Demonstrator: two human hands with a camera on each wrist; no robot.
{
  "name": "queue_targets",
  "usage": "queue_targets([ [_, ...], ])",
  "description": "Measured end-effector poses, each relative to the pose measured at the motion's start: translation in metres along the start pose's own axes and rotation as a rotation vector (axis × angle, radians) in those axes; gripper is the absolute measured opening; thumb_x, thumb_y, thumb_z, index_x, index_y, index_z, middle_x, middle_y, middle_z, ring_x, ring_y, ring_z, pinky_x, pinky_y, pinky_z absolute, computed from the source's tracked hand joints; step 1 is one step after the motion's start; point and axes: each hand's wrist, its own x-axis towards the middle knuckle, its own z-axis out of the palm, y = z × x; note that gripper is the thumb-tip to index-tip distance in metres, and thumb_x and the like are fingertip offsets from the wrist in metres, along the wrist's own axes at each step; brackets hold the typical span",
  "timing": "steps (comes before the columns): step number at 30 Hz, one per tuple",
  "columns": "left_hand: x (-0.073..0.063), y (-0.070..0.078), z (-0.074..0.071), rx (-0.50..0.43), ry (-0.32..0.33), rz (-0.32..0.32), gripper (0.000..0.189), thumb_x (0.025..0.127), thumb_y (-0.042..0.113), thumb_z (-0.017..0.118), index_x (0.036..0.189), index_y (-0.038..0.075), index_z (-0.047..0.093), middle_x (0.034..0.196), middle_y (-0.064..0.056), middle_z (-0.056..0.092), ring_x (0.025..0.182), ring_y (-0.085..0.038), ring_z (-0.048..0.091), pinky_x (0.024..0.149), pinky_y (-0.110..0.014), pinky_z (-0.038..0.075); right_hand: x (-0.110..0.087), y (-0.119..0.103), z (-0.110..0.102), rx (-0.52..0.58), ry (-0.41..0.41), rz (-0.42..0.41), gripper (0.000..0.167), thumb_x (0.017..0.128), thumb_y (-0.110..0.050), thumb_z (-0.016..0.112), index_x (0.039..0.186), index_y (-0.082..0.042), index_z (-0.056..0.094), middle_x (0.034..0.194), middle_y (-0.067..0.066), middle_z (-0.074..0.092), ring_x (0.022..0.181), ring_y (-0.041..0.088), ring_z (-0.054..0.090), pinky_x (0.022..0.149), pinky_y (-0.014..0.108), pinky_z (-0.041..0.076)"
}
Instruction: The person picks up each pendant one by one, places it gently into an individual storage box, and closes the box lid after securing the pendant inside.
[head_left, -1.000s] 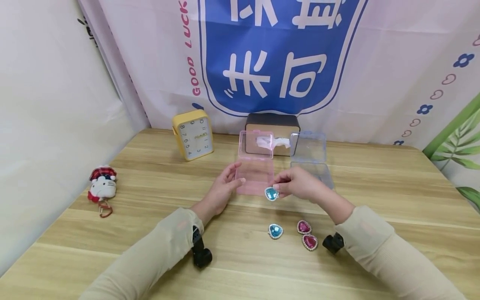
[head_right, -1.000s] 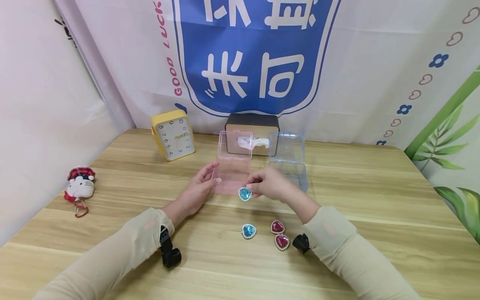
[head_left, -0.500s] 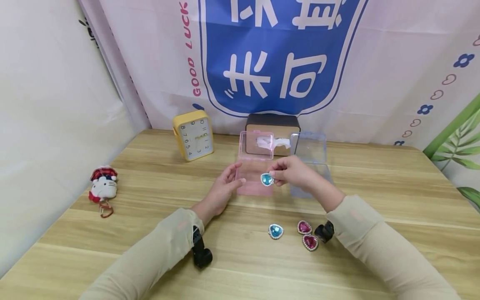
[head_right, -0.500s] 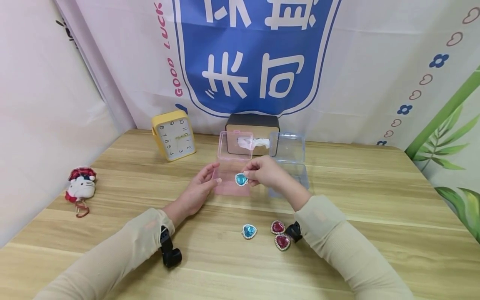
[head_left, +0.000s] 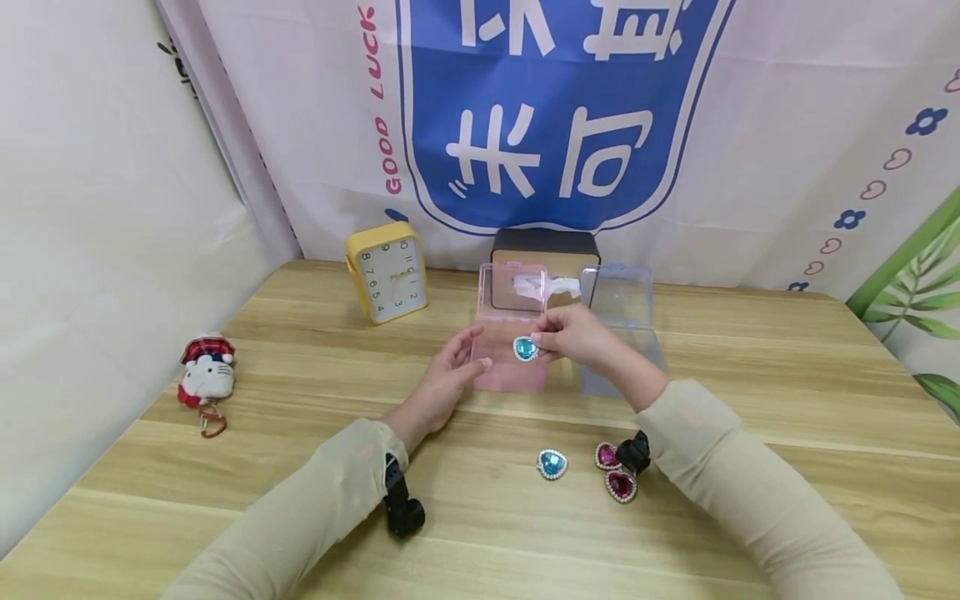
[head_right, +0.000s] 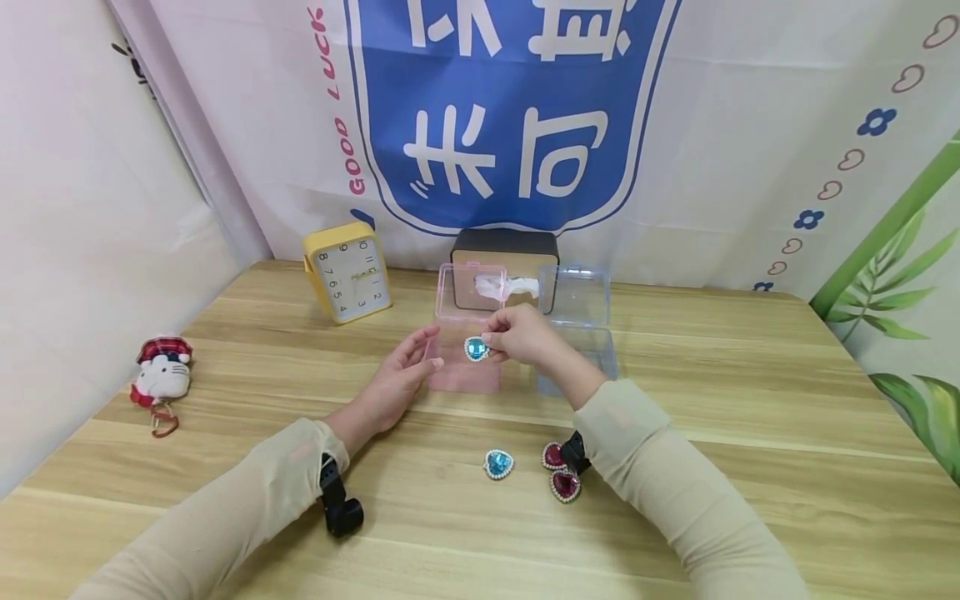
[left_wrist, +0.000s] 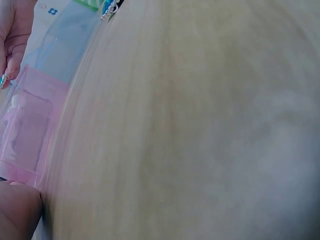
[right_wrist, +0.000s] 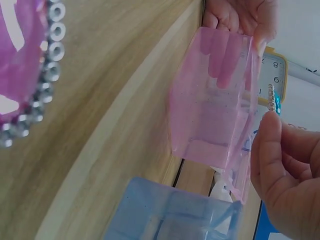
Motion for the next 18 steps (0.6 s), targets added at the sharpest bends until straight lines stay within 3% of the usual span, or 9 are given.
queue_targets([
  [18, -0.001, 0.001, 0.000, 0.014, 0.018, -0.003, 0.060, 0.087, 0.003, 0.057, 0.141, 0.013, 0.035, 0.153, -0.010, 0.020, 0.141, -0.025, 0.018, 0.115, -0.037, 0.021, 0.020, -0.006, 0.012, -0.114, 0.015, -0.007, 0.013, 0.088, 0.000, 0.058, 0.096, 0.008, 0.064, 0.082, 0.013, 0.065, 0.060, 0.009, 0.061, 0.063, 0.023, 0.058],
])
